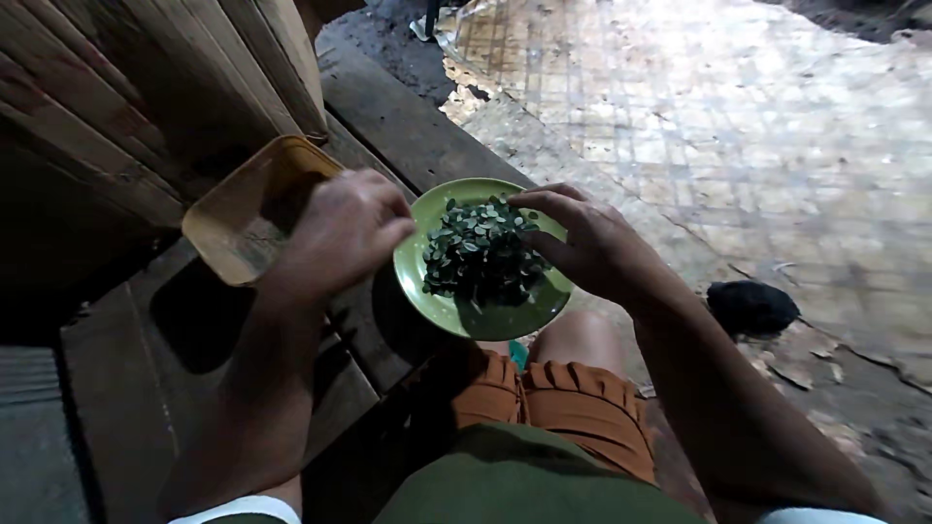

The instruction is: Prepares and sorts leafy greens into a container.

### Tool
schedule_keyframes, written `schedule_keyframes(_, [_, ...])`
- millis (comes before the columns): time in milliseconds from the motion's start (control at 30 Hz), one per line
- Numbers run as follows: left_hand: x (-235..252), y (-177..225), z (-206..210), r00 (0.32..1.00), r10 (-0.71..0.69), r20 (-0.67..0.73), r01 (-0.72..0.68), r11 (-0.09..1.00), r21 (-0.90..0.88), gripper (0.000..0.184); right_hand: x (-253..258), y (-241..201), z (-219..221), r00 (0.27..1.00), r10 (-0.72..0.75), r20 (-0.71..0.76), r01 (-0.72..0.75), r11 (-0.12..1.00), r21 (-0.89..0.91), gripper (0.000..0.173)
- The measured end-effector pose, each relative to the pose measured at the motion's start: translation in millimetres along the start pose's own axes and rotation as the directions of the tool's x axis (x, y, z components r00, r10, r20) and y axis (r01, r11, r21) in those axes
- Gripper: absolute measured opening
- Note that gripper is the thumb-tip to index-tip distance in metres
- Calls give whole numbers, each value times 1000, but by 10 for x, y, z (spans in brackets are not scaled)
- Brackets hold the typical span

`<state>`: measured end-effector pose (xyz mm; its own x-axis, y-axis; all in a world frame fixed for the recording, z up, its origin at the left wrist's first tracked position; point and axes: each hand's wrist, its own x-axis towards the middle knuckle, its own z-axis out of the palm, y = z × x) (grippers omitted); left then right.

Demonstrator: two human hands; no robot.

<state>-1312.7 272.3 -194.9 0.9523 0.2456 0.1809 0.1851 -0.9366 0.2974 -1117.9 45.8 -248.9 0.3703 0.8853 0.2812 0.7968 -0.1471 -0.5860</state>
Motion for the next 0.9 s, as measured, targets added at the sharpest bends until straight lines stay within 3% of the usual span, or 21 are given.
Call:
schedule_keyframes(67, [53, 107, 199, 988, 35, 151, -32, 999, -19, 22, -68, 28, -3, 1000, 25, -8, -25, 1000, -5, 33])
schedule_keyframes(167, [87, 200, 410, 967, -23, 254, 8, 998, 61, 23, -150, 80, 5, 999, 40, -27, -41, 999, -11, 29])
schedule_keyframes(300, [102, 163, 423, 991, 29, 128, -37, 998, 57, 13, -219, 120, 3, 994, 43, -104, -43, 999, 1, 26])
schedule_keyframes(467, [53, 169, 205, 997, 8, -73, -19, 987, -162, 17, -205, 36, 69, 989, 34, -144, -25, 998, 64, 24])
schedule_keyframes(600, [46, 233, 186, 998, -36, -51, 11, 907, -421, 14, -122, -77, 142, 982, -20, -187, 58, 978, 200, 21])
schedule_keyframes(700, [67, 264, 225, 1000, -15, -12, 6, 830, -558, 11, -43, -188, 151, 984, 19, -175, 37, 951, 308, 26])
schedule_keyframes(900, [76, 288, 290, 1000, 20, 1, -14, 767, -641, 18, 44, -208, 203, 987, 46, -152, 26, 897, 441, 16])
